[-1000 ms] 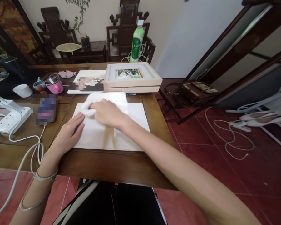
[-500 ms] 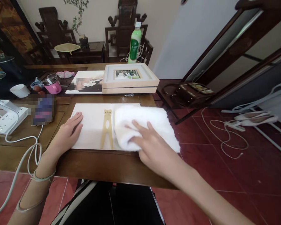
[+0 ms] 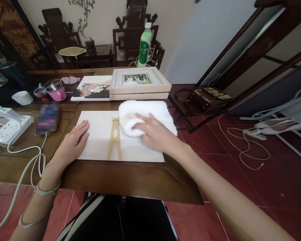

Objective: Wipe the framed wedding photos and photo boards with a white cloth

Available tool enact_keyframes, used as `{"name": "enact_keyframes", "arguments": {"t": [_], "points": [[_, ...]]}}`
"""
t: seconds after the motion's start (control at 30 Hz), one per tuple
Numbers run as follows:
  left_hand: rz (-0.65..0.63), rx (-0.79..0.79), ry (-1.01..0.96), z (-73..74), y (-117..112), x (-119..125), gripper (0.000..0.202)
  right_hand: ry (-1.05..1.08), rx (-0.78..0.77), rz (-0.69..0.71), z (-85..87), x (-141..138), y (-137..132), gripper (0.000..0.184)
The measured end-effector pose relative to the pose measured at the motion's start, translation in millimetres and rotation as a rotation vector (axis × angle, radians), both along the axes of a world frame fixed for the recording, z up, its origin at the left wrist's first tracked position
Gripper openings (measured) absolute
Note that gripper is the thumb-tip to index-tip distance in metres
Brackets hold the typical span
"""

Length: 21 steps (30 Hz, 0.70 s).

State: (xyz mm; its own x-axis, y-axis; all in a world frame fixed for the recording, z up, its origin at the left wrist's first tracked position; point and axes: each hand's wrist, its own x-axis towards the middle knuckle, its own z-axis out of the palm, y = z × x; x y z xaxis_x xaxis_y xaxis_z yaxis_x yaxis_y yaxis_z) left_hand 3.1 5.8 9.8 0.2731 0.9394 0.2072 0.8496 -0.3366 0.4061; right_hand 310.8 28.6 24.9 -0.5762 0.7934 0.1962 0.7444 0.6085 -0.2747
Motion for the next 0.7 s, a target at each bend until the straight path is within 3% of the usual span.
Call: {"name": "enact_keyframes", "arguments": {"t": [0.1,0.17,0.27,0.5,0.6,0.7], "points": [[-0.003,0.001,-0.011,-0.4,0.2,-0.4,0.045,-0.013,0.035,-0.050,-4.7,-10.5,22.0,0.060],[-0.001,0.002,-0.012,-0.8,0.4,-0.5,0.045,-0.015,0.051,-0.071,-6.9,-14.9,18.9,0.059],[0.000,-0.005,-0.009,-0.3,0.3,-0.1,0.046,0.001,0.052,-0.054,-8.2,-14.9,-10.6,0.055],[0.000,0.004,0.007,0.3,0.0,0.5,0.046,0.004,0.125,0.144,2.1,-0.9,-111.9,0.038],[0.007,0.011,0.010,-0.2,-0.1,0.9,0.045,-0.043,0.160,0.227,8.1,3.6,-129.3,0.033],[0.010,0.008,0.015,-0.1,-0.3,1.4,0.045,-0.022,0.138,0.252,7.4,5.5,-123.0,0.036]]}}
